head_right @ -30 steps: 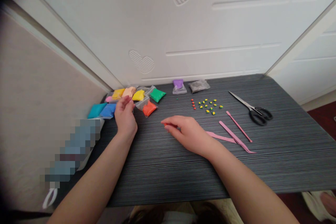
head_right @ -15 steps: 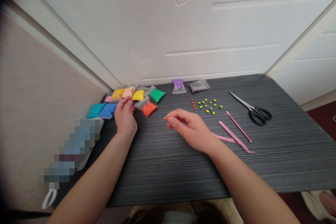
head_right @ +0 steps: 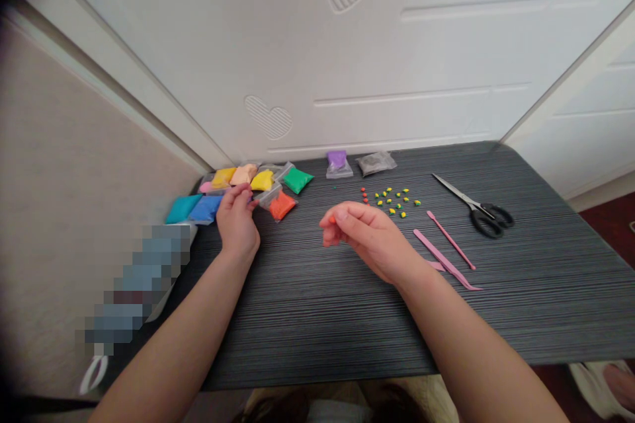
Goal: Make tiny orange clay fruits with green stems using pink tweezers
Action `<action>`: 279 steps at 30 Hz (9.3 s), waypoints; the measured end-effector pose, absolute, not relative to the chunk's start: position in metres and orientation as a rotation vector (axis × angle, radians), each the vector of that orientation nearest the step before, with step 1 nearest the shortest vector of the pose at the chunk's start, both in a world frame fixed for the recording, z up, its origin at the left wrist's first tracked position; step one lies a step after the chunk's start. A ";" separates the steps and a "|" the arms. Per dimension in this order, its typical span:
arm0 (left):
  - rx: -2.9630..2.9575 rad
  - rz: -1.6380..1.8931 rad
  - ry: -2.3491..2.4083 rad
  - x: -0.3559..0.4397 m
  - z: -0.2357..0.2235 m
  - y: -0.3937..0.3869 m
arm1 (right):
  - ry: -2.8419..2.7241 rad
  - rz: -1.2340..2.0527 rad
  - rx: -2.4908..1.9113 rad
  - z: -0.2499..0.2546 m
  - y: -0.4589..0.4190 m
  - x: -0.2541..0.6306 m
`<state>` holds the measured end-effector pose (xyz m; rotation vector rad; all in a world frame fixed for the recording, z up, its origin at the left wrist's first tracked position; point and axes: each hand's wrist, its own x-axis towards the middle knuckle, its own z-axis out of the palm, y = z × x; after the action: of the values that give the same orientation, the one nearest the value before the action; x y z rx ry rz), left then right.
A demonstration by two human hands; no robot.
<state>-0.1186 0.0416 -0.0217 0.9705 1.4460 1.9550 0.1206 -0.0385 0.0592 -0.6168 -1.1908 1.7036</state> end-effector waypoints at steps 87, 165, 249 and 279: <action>0.979 1.918 1.490 -0.117 -0.017 0.039 | -0.973 1.635 -0.718 0.057 -0.030 0.123; 0.667 1.215 0.698 -0.096 -0.001 0.013 | -1.680 0.598 -1.212 0.014 -0.024 0.103; 0.821 1.058 0.765 -0.082 0.001 0.022 | -1.974 0.280 -1.034 0.024 -0.034 0.106; 0.722 1.071 0.742 -0.082 0.003 0.023 | -2.105 0.357 -1.120 0.026 -0.036 0.131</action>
<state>-0.0816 0.0225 0.0028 0.7215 0.7425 1.0708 0.1305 -0.0356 0.0256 -1.1202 -2.1053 0.3571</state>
